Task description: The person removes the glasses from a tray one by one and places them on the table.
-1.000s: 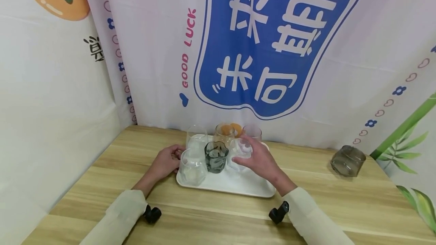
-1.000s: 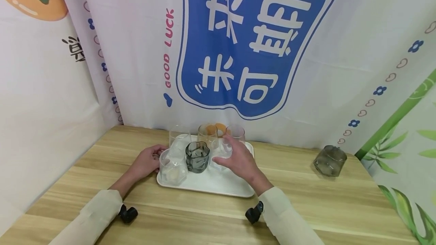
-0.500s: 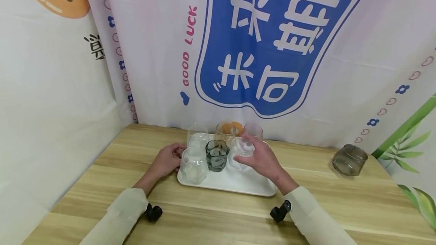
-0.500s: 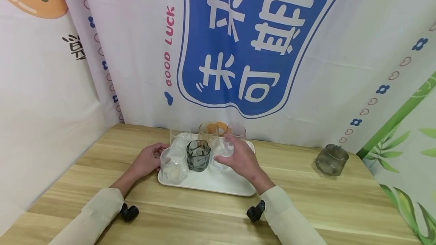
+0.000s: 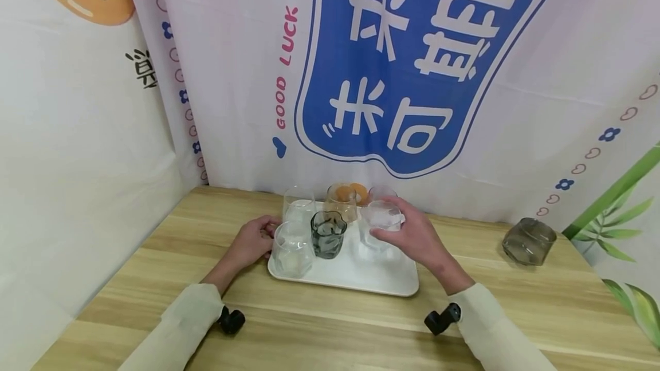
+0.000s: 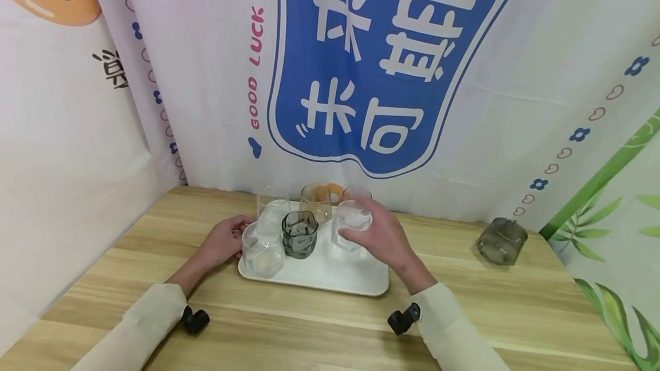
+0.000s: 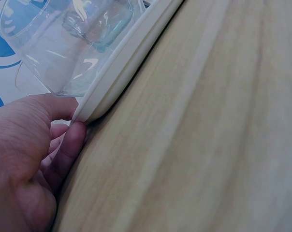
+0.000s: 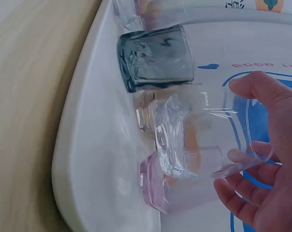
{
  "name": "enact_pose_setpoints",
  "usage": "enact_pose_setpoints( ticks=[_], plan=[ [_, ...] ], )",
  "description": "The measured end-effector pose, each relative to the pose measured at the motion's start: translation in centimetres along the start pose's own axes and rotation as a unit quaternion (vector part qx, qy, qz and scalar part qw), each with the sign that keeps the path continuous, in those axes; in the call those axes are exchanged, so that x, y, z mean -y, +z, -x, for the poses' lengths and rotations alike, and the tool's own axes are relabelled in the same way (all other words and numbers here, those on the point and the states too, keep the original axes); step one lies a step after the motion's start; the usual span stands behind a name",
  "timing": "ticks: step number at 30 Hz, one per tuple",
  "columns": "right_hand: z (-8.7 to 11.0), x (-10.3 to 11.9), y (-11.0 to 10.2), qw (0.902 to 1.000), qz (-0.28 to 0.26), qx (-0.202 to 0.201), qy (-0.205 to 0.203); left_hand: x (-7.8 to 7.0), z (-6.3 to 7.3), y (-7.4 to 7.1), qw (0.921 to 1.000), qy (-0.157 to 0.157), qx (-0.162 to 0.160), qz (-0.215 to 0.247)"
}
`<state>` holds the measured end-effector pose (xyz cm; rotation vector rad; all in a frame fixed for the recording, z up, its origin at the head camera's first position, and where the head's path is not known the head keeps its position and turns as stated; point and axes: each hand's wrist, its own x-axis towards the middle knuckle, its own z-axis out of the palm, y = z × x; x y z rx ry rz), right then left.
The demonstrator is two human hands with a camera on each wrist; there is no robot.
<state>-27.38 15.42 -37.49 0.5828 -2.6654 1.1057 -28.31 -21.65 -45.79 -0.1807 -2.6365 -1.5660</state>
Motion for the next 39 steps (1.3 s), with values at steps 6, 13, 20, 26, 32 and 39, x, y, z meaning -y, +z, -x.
enact_pose_setpoints(
  ticks=[6,13,20,26,32,39],
  plan=[
    [1.1,-1.1,-1.9,0.9998,0.017,-0.012,0.004,-0.1,0.0,-0.1,1.0,-0.001,0.001,0.001],
    [2.5,-2.9,-4.4,0.9983,0.051,-0.027,-0.006,-0.1,0.1,-0.1,0.9999,-0.004,0.005,0.009],
    [3.8,-4.5,-6.8,0.9974,0.066,-0.027,-0.004,0.1,0.3,-0.1,1.0,-0.006,0.0,0.004],
    [4.6,-5.9,-8.8,0.9968,0.075,-0.027,0.007,0.1,0.2,0.0,1.0,-0.007,-0.001,0.007],
    [4.9,-7.1,-10.5,0.9948,0.095,-0.029,0.02,-0.1,0.3,-0.1,0.9998,-0.013,-0.001,0.012],
    [5.0,-9.0,-12.4,0.9902,0.117,-0.034,0.069,-0.3,0.3,-0.1,0.9998,-0.014,0.005,0.015]
  ],
)
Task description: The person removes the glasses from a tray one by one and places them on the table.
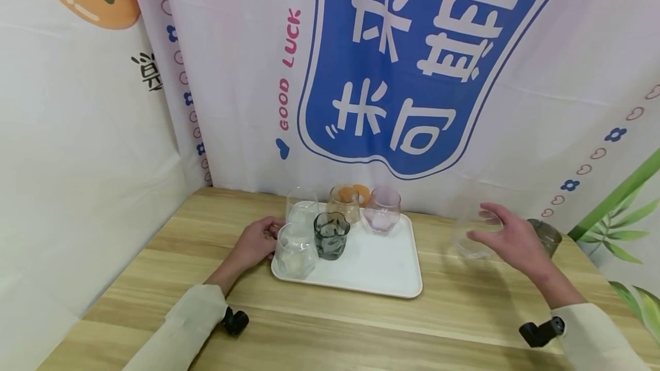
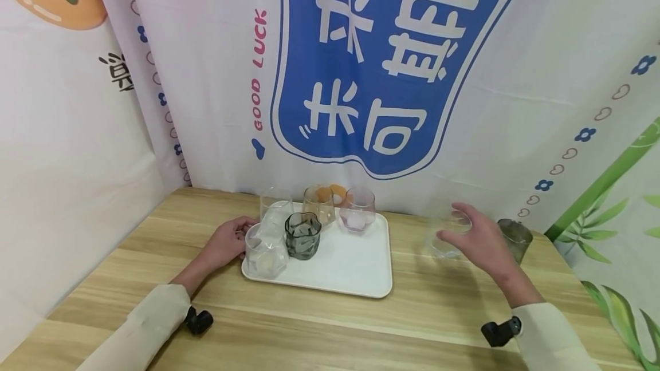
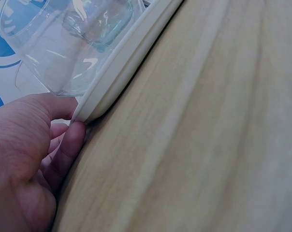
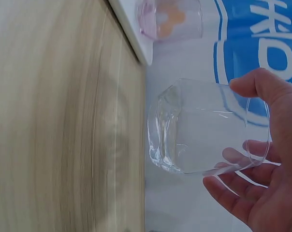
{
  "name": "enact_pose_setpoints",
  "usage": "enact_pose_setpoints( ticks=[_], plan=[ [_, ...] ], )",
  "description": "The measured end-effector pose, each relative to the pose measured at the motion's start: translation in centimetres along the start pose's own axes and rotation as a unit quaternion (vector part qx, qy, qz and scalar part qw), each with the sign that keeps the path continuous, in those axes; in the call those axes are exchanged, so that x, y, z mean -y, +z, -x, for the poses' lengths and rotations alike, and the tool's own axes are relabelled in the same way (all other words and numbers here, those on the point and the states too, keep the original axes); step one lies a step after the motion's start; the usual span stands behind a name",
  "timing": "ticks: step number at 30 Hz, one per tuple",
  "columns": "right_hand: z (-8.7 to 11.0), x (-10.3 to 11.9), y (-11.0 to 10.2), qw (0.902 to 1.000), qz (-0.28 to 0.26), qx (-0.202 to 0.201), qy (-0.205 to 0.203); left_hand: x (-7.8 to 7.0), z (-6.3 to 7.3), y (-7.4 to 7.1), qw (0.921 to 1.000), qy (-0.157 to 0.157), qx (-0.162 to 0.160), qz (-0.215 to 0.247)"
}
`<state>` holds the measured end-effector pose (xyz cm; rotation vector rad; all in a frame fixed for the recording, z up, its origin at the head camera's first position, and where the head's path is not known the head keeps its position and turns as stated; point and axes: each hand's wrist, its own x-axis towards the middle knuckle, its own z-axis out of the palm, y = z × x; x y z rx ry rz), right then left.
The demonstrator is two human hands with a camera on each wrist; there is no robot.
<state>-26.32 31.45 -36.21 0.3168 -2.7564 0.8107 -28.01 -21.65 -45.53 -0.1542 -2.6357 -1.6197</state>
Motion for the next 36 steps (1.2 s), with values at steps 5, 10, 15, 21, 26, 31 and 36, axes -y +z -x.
enact_pose_setpoints(
  ticks=[5,10,15,21,26,31,36],
  plan=[
    [-0.1,-1.5,-1.0,0.9995,0.008,0.003,0.03,-0.2,-0.1,0.2,1.0,0.002,-0.005,-0.006],
    [-0.1,-2.8,-1.5,0.9987,0.025,-0.003,0.044,-0.4,-0.1,0.2,1.0,0.004,-0.001,-0.005],
    [-0.2,-3.6,-1.7,0.9977,0.03,0.007,0.06,-0.4,0.0,0.2,1.0,0.005,-0.002,-0.003],
    [-0.2,-4.2,-1.6,0.9977,0.036,0.006,0.057,-0.2,0.1,0.1,1.0,0.009,0.0,0.003],
    [-0.3,-4.8,-1.7,0.998,0.038,0.004,0.052,-0.2,0.1,0.2,1.0,0.002,-0.004,-0.003],
    [-0.5,-5.4,-1.9,0.9978,0.041,0.005,0.051,-0.3,0.1,0.2,1.0,0.001,-0.005,-0.006],
    [-0.7,-5.7,-2.1,0.998,0.039,0.01,0.048,-0.2,0.0,0.1,0.9999,0.007,-0.008,-0.012]
  ],
)
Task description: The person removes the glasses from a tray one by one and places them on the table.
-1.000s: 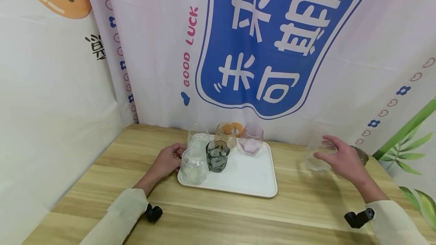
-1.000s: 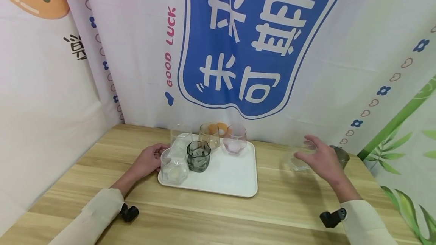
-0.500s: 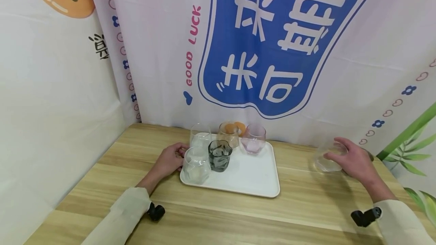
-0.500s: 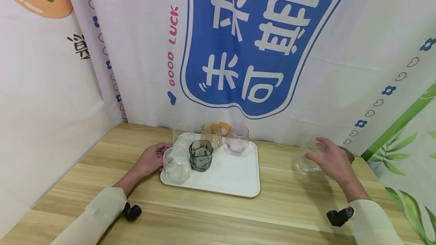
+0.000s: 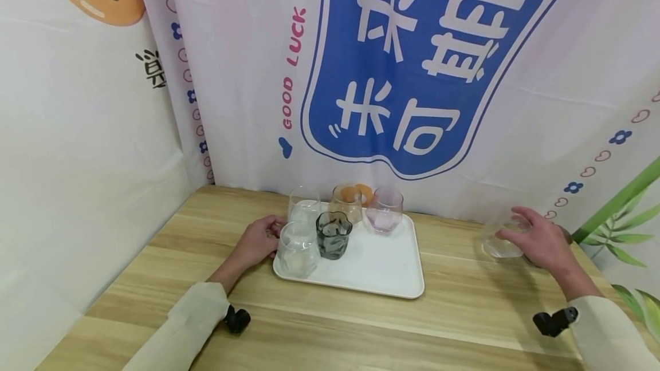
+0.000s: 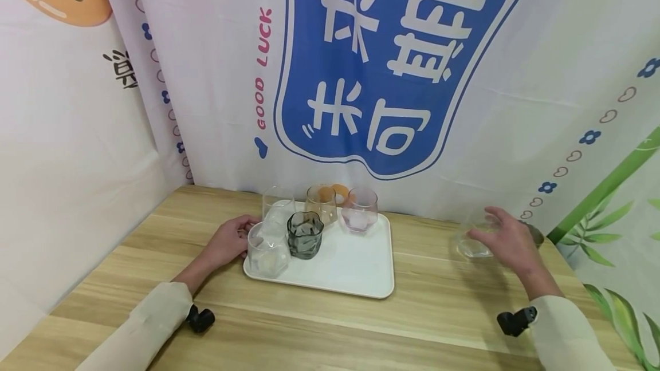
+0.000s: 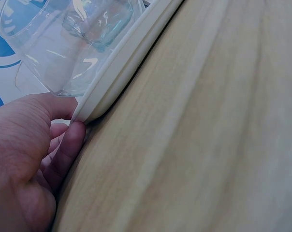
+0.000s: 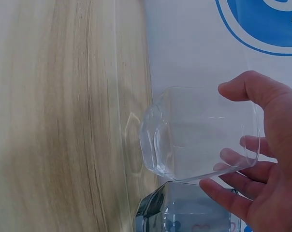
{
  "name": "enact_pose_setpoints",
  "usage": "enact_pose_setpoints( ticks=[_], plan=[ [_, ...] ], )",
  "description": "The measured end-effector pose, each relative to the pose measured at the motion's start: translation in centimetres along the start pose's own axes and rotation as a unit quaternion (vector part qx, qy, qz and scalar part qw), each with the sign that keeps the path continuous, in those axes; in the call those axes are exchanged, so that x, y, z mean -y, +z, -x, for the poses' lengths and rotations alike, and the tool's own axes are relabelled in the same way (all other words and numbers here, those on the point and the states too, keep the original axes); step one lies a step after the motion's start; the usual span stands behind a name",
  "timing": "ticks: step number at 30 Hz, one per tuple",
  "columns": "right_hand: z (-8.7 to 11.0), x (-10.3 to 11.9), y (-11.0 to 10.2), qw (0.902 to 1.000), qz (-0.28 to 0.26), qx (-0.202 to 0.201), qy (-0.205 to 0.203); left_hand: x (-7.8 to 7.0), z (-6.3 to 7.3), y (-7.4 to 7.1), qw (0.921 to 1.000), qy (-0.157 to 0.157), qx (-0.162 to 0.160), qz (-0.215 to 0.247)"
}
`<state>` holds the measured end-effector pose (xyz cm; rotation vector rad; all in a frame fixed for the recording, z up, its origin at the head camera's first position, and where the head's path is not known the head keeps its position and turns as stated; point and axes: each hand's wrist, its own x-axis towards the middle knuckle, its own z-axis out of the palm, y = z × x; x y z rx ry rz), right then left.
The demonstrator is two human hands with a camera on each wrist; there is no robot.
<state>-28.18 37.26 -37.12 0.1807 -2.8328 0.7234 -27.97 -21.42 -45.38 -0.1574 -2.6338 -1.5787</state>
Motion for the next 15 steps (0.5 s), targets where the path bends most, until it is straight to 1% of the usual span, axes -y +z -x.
enact_pose_setpoints(
  ticks=[4,9,15],
  plan=[
    [-0.2,-0.06,-0.02,0.9999,-0.002,0.012,0.006,0.0,-0.06,-0.06,1.0,0.003,0.0,-0.003],
    [-0.33,-0.19,0.05,0.9992,0.001,0.032,0.022,-0.06,-0.1,-0.04,1.0,-0.003,0.0,-0.002],
    [-0.34,-0.58,0.24,0.9986,0.006,0.043,0.029,-0.08,0.01,-0.01,1.0,-0.004,0.003,0.002]
  ],
)
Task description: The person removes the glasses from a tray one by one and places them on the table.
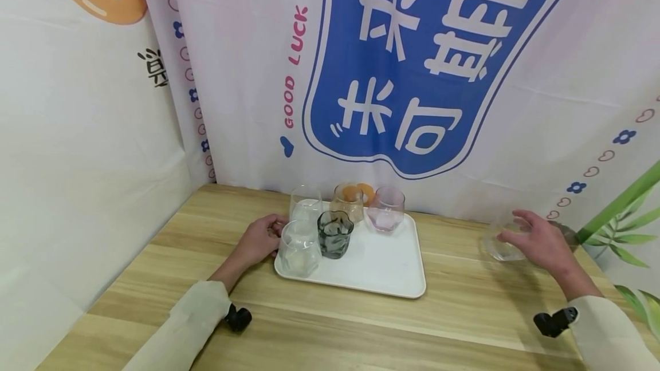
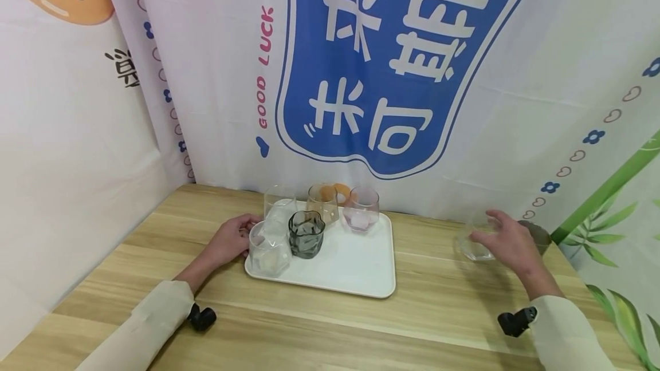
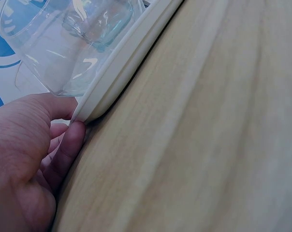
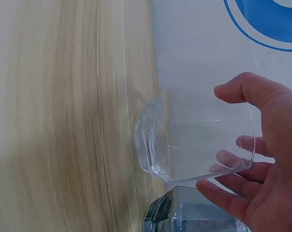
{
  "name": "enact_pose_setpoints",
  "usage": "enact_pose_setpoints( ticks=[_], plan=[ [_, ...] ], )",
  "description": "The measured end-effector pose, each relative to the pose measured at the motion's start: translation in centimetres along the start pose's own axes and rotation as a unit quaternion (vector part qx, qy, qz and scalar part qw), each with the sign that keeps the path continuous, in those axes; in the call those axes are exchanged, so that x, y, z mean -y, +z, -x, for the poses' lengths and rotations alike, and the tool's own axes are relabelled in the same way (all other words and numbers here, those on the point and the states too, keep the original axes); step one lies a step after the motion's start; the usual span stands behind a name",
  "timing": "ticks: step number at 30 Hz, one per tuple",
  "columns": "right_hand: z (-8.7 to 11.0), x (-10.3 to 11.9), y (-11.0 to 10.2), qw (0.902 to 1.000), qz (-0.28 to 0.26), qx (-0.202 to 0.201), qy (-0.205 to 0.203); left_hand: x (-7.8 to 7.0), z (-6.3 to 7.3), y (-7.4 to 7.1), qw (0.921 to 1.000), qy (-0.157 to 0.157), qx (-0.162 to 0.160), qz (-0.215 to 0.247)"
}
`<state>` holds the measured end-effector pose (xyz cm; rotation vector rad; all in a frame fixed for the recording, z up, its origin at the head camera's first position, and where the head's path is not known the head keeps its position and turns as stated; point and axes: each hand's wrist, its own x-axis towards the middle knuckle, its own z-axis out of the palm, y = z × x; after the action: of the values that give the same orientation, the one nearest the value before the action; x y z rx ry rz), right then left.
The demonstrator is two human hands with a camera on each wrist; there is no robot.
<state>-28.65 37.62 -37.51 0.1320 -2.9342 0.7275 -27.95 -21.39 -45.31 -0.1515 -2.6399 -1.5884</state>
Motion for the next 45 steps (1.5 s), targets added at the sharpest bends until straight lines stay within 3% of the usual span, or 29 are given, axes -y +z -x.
enact_pose_setpoints(
  ticks=[27,38,45],
  plan=[
    [0.4,-0.2,-0.5,0.9991,-0.016,0.04,0.001,-0.1,0.1,0.0,1.0,-0.004,0.003,0.008],
    [0.9,0.4,-0.9,0.9983,0.007,-0.041,-0.042,0.1,0.0,0.1,1.0,-0.003,0.002,0.002],
    [0.8,2.6,-0.9,0.9856,-0.025,-0.136,-0.098,0.1,0.0,0.0,1.0,0.003,0.0,0.004]
  ],
)
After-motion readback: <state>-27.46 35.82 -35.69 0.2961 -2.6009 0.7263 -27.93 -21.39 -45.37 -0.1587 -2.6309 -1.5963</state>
